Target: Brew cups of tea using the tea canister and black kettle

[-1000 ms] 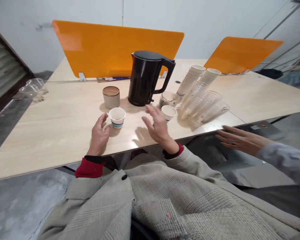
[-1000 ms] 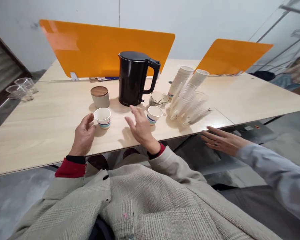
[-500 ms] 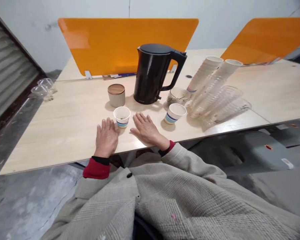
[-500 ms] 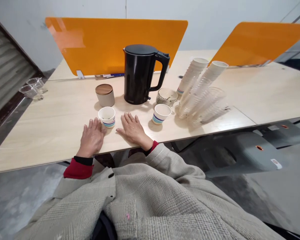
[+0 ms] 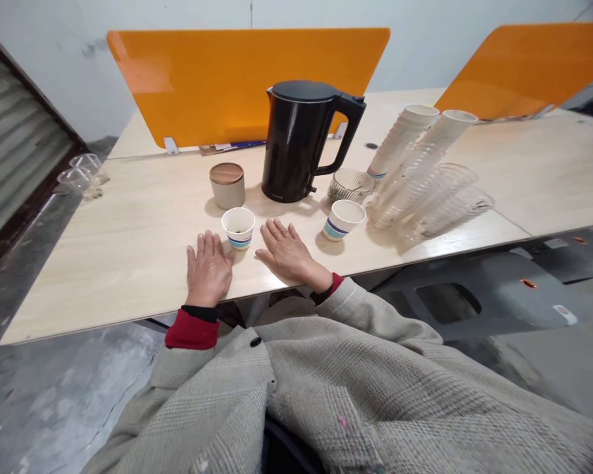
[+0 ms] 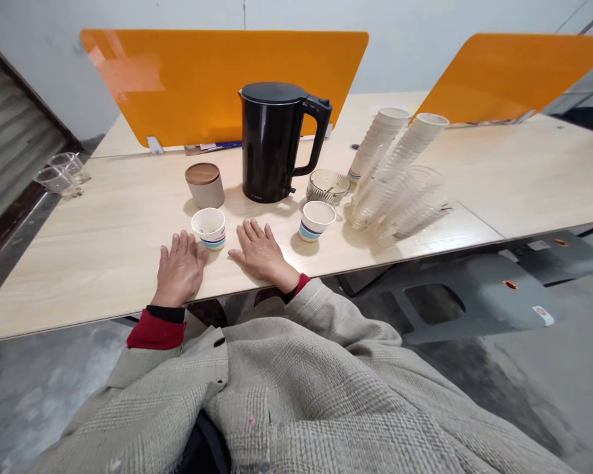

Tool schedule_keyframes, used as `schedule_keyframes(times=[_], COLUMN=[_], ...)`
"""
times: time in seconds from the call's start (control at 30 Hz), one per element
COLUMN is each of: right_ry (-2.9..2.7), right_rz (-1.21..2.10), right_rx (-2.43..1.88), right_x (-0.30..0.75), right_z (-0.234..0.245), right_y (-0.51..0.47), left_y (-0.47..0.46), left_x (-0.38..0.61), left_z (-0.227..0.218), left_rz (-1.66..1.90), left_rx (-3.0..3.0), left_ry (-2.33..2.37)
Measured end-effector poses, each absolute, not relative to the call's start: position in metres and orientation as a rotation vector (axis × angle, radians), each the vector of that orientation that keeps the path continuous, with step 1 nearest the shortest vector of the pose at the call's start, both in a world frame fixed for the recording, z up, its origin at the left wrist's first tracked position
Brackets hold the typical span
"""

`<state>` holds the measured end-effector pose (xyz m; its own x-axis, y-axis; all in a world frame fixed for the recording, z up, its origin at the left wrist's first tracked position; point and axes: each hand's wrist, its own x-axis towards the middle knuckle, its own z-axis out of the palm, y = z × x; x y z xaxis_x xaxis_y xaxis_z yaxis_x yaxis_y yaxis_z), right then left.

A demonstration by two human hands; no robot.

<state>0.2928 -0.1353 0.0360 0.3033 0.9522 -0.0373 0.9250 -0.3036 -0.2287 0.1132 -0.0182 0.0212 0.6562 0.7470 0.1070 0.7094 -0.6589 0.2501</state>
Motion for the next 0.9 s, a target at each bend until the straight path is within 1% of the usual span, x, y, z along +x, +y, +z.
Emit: schedule_keyframes(times=[0.23, 0.9], right_ry=[-1.693, -1.664], right_rz=[0.153, 0.172], right_rx=[-2.417, -2.464], right_x=[0.2935, 0.2914], right_z=[0.0265, 0.0331], right_y=[-0.1382, -0.1395], left_y=[-0.0181, -0.0160], left_x=[0.1132, 0.1115], left_z=[0.0146, 0.0179], left_rz=[0.455, 0.361], left_rx=[2.666, 2.697], left_ry=[1.251, 1.224])
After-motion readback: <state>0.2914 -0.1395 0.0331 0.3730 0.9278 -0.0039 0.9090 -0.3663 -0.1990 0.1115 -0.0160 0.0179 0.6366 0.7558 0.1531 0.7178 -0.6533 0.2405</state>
